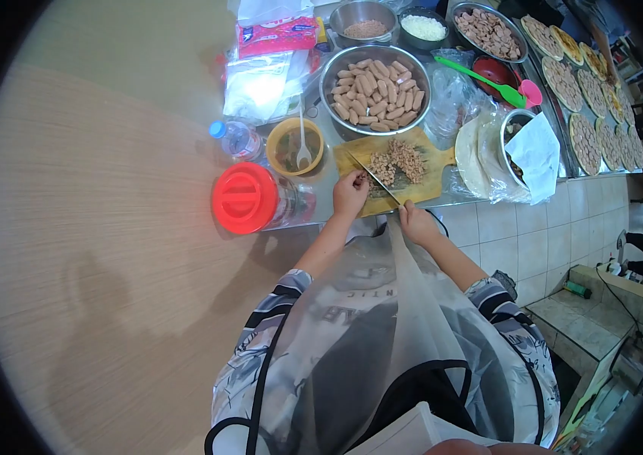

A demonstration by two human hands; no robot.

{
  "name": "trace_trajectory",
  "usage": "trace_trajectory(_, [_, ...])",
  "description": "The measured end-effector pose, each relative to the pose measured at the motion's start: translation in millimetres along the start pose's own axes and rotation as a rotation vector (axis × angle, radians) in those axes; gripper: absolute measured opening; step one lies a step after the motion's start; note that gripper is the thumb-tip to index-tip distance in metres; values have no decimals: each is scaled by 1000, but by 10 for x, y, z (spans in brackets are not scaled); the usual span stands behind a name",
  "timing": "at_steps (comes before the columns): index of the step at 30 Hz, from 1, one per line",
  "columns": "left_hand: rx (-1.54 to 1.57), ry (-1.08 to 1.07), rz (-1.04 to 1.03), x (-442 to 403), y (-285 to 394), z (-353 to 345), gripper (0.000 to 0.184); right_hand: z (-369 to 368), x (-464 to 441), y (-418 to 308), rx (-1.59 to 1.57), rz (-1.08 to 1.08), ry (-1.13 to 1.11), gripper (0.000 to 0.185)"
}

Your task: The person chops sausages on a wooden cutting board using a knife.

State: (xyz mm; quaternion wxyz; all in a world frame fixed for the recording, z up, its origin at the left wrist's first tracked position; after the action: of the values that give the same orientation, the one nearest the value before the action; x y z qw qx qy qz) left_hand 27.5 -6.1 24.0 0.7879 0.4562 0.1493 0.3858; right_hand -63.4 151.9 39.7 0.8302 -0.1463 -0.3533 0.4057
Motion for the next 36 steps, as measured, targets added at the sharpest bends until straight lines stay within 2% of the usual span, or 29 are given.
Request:
trace_trajectory(3, [13,45,-35,-3,-30,-26,22,99,-21,-37,18,64,-15,30])
trace_trajectory(9, [-10,106,-9,7,-86,-37,19,175,200,-171,37,-38,-71,31])
trace_trajectory(12, [52,85,11,8,-81,-38,20,31,115,-87,49,-67,-58,31])
trace_trajectory(18, [-18,96,-46,19,-31,23,15,123,66,-98,30,40,-28,30])
trace_trajectory(25, [53,99,-36,73,-32,20,15,18,125,-112,31,-32,-42,30])
trace_trajectory(28, [108,34,44,86,-49,23,21,-9,-13,-76,29,0,-52,30])
trace_trajectory(30, [-117,104,-163,82,-37,62,33,78,-20,-97,25,38,-45,30])
trace_trajectory(34, [-278,111,-182,139,20,86,46,258,112,-142,4,-8,-59,31])
trace_trajectory(36, [-317,19,-164,138,29,58,52,251,95,-109,11,-28,-39,31])
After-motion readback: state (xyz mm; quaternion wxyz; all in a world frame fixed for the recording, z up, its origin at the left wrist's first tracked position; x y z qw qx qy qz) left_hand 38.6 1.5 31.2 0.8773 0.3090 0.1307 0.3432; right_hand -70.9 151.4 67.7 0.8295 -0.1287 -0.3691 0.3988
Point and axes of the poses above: each hand's wrist, its own x-axis away from the middle knuckle, its own z-axis out of the back of the hand, y = z × x, the point moved 2 cm from there along -x, towards the middle knuckle, and after that the axes turned 7 degrees about -y, right-handed, at the moved point
